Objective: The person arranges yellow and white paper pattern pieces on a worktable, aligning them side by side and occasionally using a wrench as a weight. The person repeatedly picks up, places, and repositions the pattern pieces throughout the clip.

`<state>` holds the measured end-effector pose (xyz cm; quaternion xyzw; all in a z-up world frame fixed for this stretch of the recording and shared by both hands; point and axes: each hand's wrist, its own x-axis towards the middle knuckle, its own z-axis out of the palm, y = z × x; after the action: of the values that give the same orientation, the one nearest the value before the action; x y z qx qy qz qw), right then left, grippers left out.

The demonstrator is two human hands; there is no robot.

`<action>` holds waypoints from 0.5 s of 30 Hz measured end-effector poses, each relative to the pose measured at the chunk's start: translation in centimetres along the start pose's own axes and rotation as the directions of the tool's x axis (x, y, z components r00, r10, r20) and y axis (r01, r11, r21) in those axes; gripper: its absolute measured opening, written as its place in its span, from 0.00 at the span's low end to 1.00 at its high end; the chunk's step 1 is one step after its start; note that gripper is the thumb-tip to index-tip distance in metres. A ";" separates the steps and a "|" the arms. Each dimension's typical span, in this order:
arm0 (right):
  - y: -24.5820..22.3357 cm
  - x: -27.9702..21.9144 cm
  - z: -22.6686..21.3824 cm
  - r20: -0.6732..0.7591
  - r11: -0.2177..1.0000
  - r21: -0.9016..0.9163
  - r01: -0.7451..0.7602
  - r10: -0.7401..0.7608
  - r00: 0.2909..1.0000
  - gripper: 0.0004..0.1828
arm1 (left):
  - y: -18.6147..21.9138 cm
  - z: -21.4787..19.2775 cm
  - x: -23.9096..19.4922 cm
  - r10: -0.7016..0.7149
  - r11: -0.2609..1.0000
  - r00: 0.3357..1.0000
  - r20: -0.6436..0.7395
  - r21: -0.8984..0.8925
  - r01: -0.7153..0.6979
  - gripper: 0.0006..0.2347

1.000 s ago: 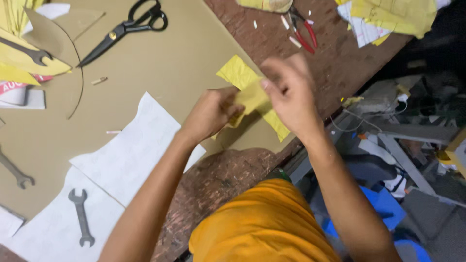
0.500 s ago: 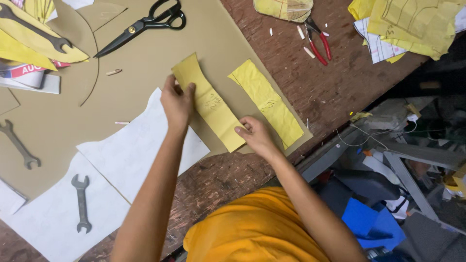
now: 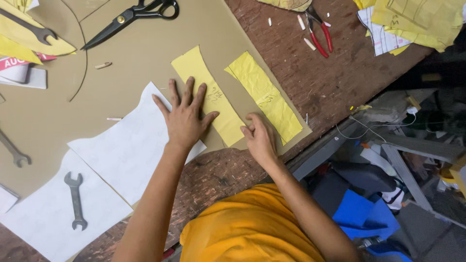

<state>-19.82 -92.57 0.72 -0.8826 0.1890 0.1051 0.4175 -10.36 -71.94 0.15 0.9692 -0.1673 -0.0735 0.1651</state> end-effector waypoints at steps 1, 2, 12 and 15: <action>0.0 -0.2 -0.1 -0.038 0.999 -0.008 0.039 -0.040 0.998 0.18 | -0.2 0.0 0.5 0.010 1.000 1.000 0.010 0.009 -0.010 0.36; 0.0 -0.4 -0.3 -0.077 0.997 -0.017 0.078 -0.079 0.994 0.18 | -0.3 -0.1 1.0 0.020 1.000 1.000 0.020 0.019 -0.021 0.37; 1.8 -1.7 -0.7 -0.232 0.949 -0.177 0.261 -0.298 0.926 0.24 | 0.7 -0.4 2.1 0.011 1.000 0.996 0.086 -0.011 -0.010 0.42; 2.7 -3.0 -0.6 -0.051 0.907 -0.305 0.292 -0.322 0.945 0.23 | 0.5 -0.4 1.9 0.012 1.000 0.997 0.077 -0.003 -0.012 0.44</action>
<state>-23.65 -93.89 0.27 -0.9574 0.0506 0.0204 0.2835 -8.65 -72.96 0.55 0.9645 -0.1792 -0.1098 0.1600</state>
